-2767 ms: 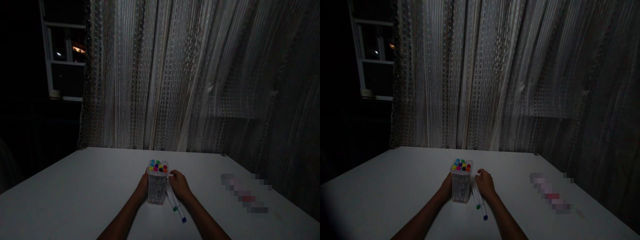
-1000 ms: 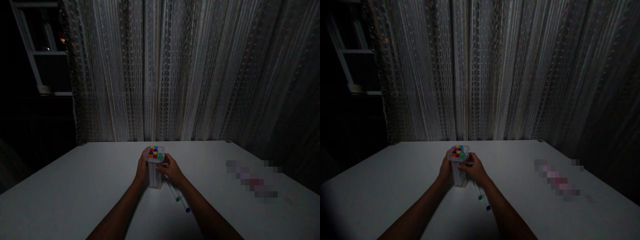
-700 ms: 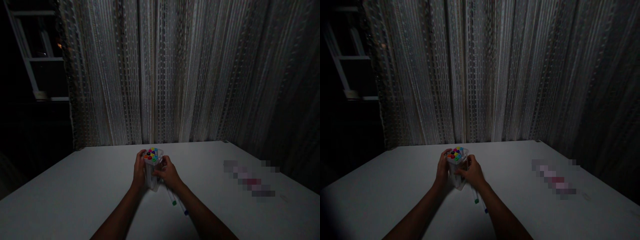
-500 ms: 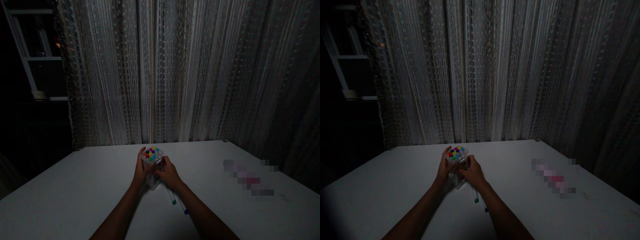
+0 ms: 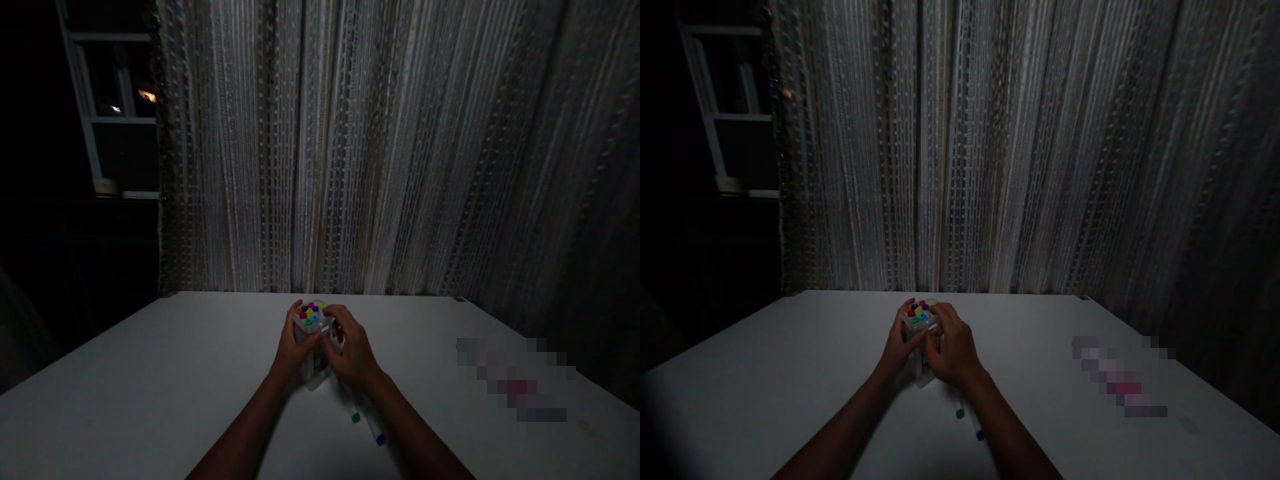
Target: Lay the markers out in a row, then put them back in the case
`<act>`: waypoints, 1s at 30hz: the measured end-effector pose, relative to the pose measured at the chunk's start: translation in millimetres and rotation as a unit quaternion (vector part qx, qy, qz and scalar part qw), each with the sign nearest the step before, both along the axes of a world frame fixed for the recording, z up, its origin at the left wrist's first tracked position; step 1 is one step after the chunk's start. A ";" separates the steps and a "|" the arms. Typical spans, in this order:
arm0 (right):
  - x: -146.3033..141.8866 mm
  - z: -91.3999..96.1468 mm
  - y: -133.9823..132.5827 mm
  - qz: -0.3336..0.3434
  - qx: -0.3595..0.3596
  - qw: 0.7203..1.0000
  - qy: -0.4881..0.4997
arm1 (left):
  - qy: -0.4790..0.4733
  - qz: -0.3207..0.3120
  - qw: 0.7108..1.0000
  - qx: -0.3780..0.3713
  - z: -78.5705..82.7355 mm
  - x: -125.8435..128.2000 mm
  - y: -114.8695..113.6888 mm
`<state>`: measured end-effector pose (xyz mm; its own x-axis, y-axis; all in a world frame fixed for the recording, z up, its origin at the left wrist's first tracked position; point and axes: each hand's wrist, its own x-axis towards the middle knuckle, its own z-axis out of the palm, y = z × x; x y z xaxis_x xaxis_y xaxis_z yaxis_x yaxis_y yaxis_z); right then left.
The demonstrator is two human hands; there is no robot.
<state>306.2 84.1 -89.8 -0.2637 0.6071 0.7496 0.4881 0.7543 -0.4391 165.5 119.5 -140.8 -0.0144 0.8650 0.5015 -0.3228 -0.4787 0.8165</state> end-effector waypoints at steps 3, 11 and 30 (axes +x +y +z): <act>-7.4 21.7 -6.0 -0.053 -0.053 0.991 -0.115 | 0.005 -0.019 1.000 0.014 -0.3 -0.4 0.2; -22.6 53.8 6.7 -0.150 -0.173 0.928 -0.294 | 0.067 0.009 0.997 0.026 -2.8 -1.7 0.4; -8.7 70.0 21.9 -0.048 -0.257 0.955 -0.138 | 0.050 -0.003 0.999 0.020 -1.3 -1.4 1.3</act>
